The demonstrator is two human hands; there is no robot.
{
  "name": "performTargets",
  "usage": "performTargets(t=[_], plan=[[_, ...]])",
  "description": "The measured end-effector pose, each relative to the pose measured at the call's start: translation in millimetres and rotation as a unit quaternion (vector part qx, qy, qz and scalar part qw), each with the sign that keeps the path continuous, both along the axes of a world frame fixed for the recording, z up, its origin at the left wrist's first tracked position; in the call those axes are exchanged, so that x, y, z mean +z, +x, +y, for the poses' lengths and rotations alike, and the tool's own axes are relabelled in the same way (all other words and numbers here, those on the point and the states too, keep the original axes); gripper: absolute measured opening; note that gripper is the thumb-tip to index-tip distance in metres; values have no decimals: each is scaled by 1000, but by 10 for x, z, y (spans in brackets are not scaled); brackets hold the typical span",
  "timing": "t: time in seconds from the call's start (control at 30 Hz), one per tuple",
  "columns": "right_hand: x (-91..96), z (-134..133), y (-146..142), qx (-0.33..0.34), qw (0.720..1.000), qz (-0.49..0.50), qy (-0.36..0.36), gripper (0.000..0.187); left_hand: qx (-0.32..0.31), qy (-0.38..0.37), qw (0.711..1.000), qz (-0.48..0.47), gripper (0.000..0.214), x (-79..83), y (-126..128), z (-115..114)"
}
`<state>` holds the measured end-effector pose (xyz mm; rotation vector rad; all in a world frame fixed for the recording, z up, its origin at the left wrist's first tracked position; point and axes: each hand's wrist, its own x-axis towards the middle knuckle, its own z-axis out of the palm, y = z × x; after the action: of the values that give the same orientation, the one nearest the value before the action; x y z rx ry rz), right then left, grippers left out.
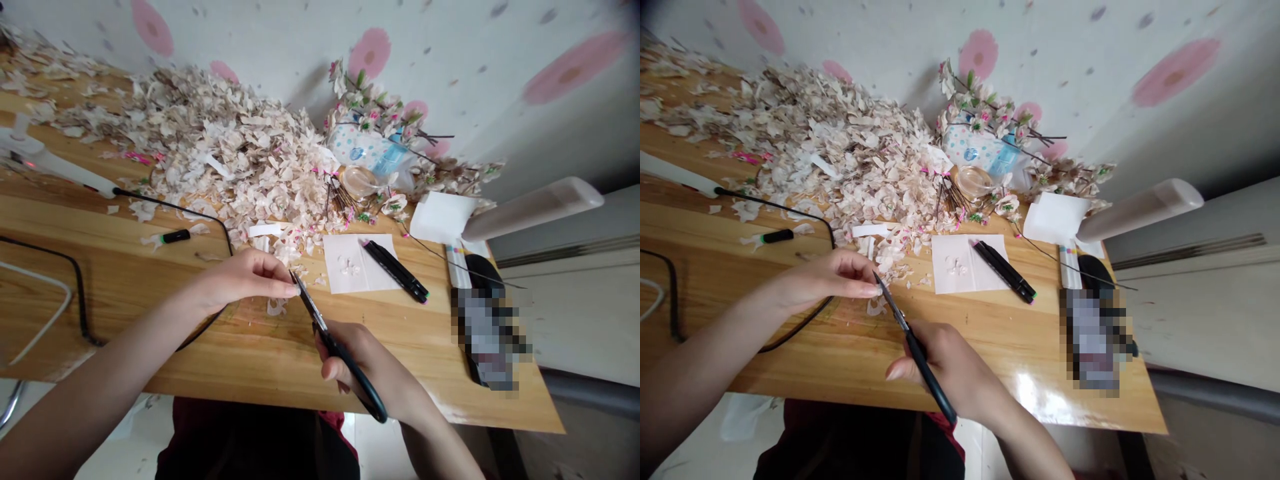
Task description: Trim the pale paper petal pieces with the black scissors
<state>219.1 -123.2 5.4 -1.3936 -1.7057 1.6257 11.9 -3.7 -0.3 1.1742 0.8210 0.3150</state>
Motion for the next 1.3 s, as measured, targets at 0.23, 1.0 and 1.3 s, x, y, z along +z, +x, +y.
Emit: performTargets(t=[0.23, 1.0, 1.3], plan=[[-70, 23, -32, -49, 988, 125, -82, 60, 1, 12, 1000, 19, 15, -1, 0, -5], [-245, 399, 141, -275, 950, -43, 144, 30, 29, 338, 934, 107, 30, -211, 134, -80], [-374, 575, 515, -349, 883, -233, 211, 14, 152, 491, 834, 198, 19, -334, 3, 111]])
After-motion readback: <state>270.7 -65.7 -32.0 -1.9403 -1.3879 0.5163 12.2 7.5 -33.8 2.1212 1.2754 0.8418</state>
